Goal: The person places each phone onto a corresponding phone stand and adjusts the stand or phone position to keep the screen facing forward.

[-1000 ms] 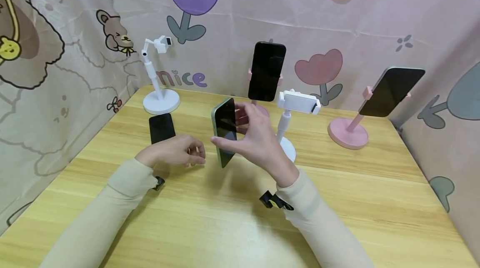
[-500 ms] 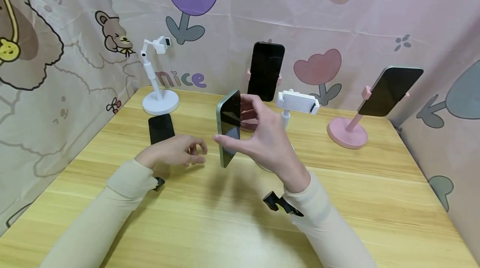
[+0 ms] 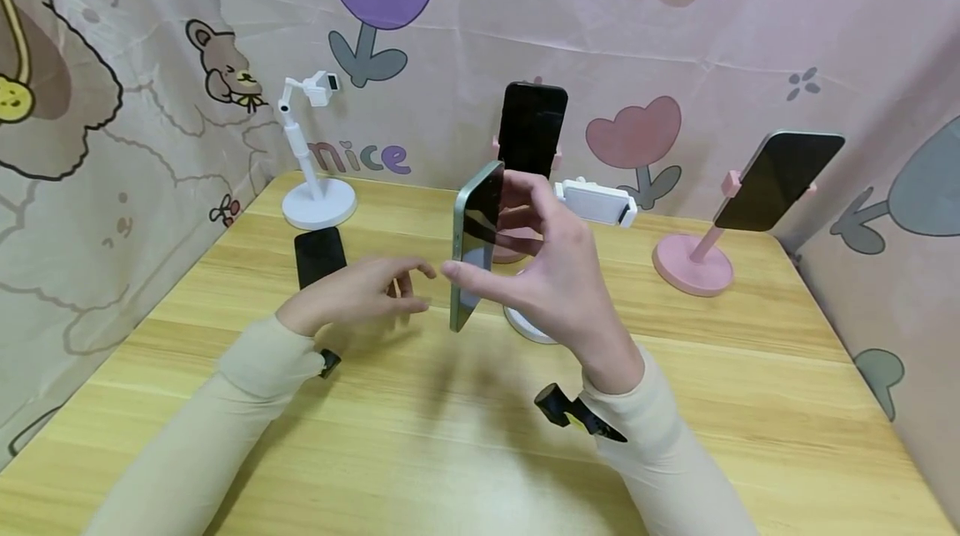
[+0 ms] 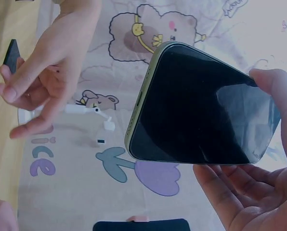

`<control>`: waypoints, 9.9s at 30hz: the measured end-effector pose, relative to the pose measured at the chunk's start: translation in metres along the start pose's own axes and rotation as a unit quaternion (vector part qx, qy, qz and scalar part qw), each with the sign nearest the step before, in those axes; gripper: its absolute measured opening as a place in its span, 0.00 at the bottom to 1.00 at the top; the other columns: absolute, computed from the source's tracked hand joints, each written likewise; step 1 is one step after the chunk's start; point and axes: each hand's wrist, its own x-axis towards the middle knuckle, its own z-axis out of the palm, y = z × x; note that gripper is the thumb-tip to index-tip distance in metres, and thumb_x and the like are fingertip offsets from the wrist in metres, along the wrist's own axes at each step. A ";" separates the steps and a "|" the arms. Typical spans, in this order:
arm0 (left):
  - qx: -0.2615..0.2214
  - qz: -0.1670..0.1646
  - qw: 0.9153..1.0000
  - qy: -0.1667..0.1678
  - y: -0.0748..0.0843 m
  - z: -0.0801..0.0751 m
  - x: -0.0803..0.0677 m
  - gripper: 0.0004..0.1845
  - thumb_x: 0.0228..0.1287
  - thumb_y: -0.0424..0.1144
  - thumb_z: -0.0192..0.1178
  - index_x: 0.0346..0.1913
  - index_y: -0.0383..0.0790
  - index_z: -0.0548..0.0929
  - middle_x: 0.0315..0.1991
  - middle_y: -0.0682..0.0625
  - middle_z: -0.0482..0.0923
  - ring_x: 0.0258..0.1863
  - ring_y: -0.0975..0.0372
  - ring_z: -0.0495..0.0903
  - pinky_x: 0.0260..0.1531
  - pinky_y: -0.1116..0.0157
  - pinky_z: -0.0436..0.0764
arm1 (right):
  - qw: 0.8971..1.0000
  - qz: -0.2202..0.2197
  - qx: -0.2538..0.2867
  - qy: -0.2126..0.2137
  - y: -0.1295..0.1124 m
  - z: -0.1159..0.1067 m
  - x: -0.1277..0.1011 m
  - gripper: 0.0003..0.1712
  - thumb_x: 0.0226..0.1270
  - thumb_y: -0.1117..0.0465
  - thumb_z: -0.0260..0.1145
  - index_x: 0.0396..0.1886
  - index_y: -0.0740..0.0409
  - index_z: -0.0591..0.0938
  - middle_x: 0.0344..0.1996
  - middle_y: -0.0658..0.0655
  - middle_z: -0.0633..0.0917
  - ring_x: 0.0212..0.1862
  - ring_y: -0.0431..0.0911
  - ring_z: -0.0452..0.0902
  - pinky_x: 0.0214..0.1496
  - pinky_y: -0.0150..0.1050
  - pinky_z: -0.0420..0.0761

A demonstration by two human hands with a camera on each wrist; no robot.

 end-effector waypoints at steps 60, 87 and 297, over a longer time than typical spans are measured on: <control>-0.168 0.173 0.938 0.248 0.116 -0.002 0.052 0.21 0.72 0.37 0.72 0.64 0.41 0.84 0.50 0.48 0.91 0.47 0.64 0.91 0.47 0.67 0.91 | 0.953 -0.105 0.111 0.263 -0.010 -0.072 0.005 0.37 0.51 0.67 0.79 0.61 0.61 0.75 0.43 0.64 0.88 0.41 0.53 0.89 0.45 0.38 0.93; -0.233 0.187 0.915 0.270 0.139 0.005 0.079 0.19 0.72 0.32 0.70 0.64 0.38 0.84 0.51 0.44 0.90 0.45 0.58 0.92 0.49 0.66 0.92 | 0.930 -0.126 0.128 0.320 -0.003 -0.083 0.008 0.36 0.47 0.69 0.80 0.57 0.63 0.74 0.39 0.60 0.88 0.37 0.51 0.89 0.43 0.36 0.93; -0.243 0.248 0.875 0.337 0.140 0.011 0.096 0.08 0.69 0.30 0.73 0.46 0.31 0.87 0.38 0.43 0.91 0.34 0.60 0.93 0.36 0.64 0.92 | 0.970 -0.067 0.054 0.228 0.030 -0.076 0.034 0.50 0.59 0.64 0.79 0.74 0.62 0.58 0.69 0.58 0.76 0.66 0.45 0.77 0.69 0.33 0.77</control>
